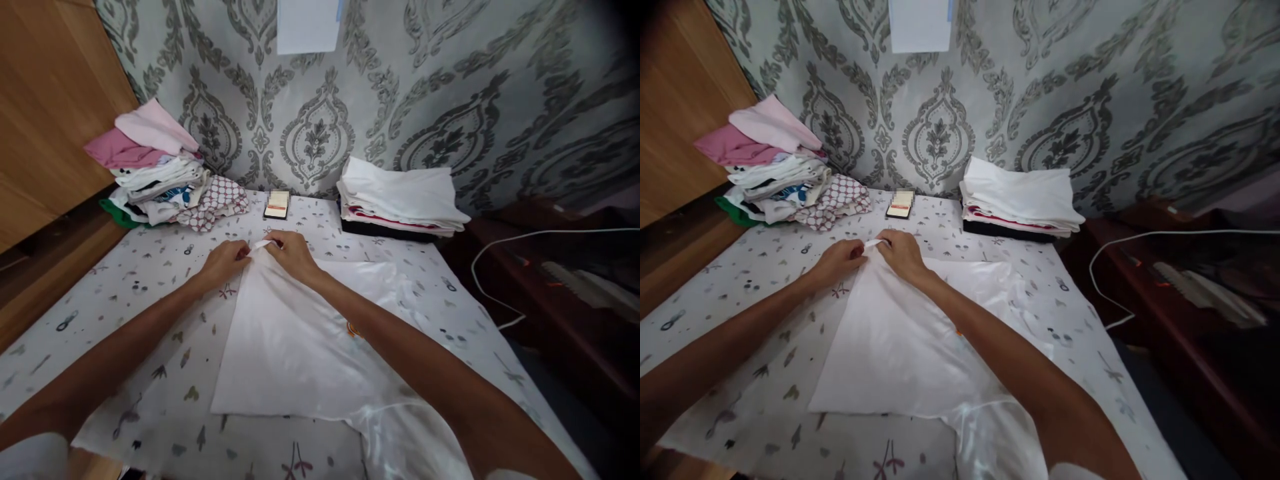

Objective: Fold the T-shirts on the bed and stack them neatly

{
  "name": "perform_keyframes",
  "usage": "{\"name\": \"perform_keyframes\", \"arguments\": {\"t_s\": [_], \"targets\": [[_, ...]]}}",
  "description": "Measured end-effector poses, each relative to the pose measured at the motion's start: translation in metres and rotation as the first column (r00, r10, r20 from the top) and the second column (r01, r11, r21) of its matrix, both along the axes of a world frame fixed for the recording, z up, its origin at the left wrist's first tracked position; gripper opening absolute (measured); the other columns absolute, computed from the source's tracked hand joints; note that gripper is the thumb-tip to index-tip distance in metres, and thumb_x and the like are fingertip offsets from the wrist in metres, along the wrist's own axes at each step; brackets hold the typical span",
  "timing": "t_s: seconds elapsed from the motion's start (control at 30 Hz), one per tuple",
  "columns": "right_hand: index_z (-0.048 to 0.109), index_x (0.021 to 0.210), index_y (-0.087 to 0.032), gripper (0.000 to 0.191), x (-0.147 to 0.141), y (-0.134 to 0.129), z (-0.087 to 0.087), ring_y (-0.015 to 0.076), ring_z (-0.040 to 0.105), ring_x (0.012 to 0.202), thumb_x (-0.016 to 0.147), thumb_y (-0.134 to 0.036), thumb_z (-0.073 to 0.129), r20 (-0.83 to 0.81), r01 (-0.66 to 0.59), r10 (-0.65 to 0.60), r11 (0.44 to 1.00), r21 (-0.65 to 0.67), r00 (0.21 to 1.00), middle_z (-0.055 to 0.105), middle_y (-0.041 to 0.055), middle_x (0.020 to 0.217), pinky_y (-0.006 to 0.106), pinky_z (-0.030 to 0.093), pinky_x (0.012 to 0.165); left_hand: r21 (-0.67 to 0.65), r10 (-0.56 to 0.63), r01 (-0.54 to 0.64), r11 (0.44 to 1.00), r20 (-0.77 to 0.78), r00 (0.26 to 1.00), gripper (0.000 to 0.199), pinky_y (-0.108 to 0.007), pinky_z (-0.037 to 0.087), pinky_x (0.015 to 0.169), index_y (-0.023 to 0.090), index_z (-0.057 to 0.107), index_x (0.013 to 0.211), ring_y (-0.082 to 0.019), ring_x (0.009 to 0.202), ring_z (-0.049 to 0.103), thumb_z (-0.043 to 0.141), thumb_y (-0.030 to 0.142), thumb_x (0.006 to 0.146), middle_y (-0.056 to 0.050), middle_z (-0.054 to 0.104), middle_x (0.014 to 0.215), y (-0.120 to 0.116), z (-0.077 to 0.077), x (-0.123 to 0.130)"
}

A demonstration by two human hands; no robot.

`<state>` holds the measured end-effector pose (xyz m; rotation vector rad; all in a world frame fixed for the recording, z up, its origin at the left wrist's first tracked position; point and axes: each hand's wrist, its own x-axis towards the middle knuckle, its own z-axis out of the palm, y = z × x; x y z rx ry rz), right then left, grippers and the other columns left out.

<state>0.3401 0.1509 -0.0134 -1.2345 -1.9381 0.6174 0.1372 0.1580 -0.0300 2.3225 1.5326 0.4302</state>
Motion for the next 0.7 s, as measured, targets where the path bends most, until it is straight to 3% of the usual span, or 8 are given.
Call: {"name": "perform_keyframes", "arguments": {"t_s": [0.17, 0.2, 0.27, 0.33, 0.4, 0.47, 0.53, 0.7], "targets": [[0.073, 0.082, -0.017, 0.018, -0.005, -0.002, -0.014, 0.0148, 0.056, 0.068, 0.084, -0.016, 0.056, -0.016, 0.030, -0.031, 0.998, -0.054, 0.999, 0.065, -0.0008, 0.070, 0.025, 0.038, 0.066, 0.281, 0.040, -0.033, 0.959, -0.019, 0.999, 0.012, -0.035, 0.046, 0.076, 0.019, 0.057, 0.100, -0.022, 0.086, 0.059, 0.052, 0.024, 0.090, -0.007, 0.066, 0.094, -0.025, 0.011, 0.002], [0.073, 0.081, -0.017, 0.018, -0.006, -0.001, -0.015, 0.0147, 0.056, 0.068, 0.085, -0.016, 0.056, -0.021, 0.036, -0.037, 0.997, -0.064, 0.999, 0.065, -0.0009, 0.069, 0.025, 0.038, 0.065, 0.331, -0.018, 0.020, 0.943, -0.009, 1.000, 0.011, -0.035, 0.047, 0.078, 0.020, 0.057, 0.099, -0.022, 0.088, 0.060, 0.049, 0.022, 0.092, -0.007, 0.066, 0.095, -0.033, 0.013, 0.007], [0.073, 0.081, -0.017, 0.018, -0.008, 0.002, -0.014, 0.0151, 0.057, 0.069, 0.085, -0.017, 0.056, -0.023, 0.029, -0.030, 0.998, -0.063, 0.999, 0.065, -0.0006, 0.070, 0.025, 0.038, 0.065, 0.336, -0.255, 0.249, 0.908, -0.028, 0.967, 0.015, -0.034, 0.051, 0.082, 0.020, 0.058, 0.099, -0.021, 0.093, 0.062, 0.044, 0.021, 0.096, -0.007, 0.068, 0.099, -0.049, 0.014, 0.021], [0.074, 0.083, -0.017, 0.018, -0.009, 0.001, -0.012, 0.0161, 0.059, 0.074, 0.086, -0.017, 0.057, 0.002, 0.012, -0.012, 1.000, -0.026, 1.000, 0.068, 0.0007, 0.076, 0.026, 0.039, 0.067, 0.243, -0.506, 0.509, 0.826, -0.077, 0.859, 0.017, -0.034, 0.053, 0.088, 0.020, 0.061, 0.106, -0.021, 0.104, 0.064, 0.046, 0.022, 0.098, -0.008, 0.069, 0.112, -0.059, 0.010, 0.038], [0.076, 0.087, -0.018, 0.018, -0.009, -0.001, -0.008, 0.0171, 0.061, 0.079, 0.086, -0.016, 0.058, 0.050, -0.001, -0.001, 0.999, 0.034, 0.999, 0.069, 0.0024, 0.083, 0.027, 0.041, 0.071, 0.154, -0.619, 0.635, 0.757, -0.141, 0.772, 0.020, -0.038, 0.051, 0.100, 0.019, 0.062, 0.114, -0.024, 0.118, 0.061, 0.051, 0.025, 0.098, -0.010, 0.067, 0.124, -0.061, 0.003, 0.055], [0.077, 0.088, -0.019, 0.019, -0.008, -0.006, -0.006, 0.0175, 0.061, 0.080, 0.087, -0.015, 0.058, 0.104, -0.014, 0.006, 0.996, 0.084, 0.995, 0.068, 0.0032, 0.085, 0.028, 0.041, 0.073, 0.122, -0.612, 0.638, 0.760, -0.194, 0.766, 0.022, -0.043, 0.045, 0.110, 0.016, 0.063, 0.115, -0.029, 0.127, 0.057, 0.052, 0.027, 0.099, -0.013, 0.068, 0.127, -0.055, -0.005, 0.064], [0.078, 0.088, -0.021, 0.022, -0.006, -0.011, -0.004, 0.0171, 0.060, 0.079, 0.089, -0.015, 0.057, 0.144, -0.035, 0.018, 0.993, 0.113, 0.989, 0.066, 0.0026, 0.083, 0.028, 0.041, 0.072, 0.114, -0.562, 0.593, 0.798, -0.218, 0.798, 0.025, -0.049, 0.041, 0.113, 0.013, 0.065, 0.112, -0.033, 0.131, 0.054, 0.052, 0.030, 0.099, -0.017, 0.068, 0.126, -0.046, -0.012, 0.064], [0.079, 0.097, -0.023, 0.025, 0.000, -0.020, -0.012, 0.0155, 0.059, 0.077, 0.089, -0.013, 0.058, 0.112, -0.015, 0.004, 0.994, 0.104, 0.994, 0.065, 0.0018, 0.083, 0.027, 0.042, 0.071, 0.126, -0.423, 0.464, 0.877, -0.260, 0.868, 0.046, -0.051, 0.032, 0.118, 0.012, 0.054, 0.133, -0.032, 0.140, 0.046, 0.045, 0.044, 0.102, -0.019, 0.056, 0.144, -0.040, -0.020, 0.030]]}}
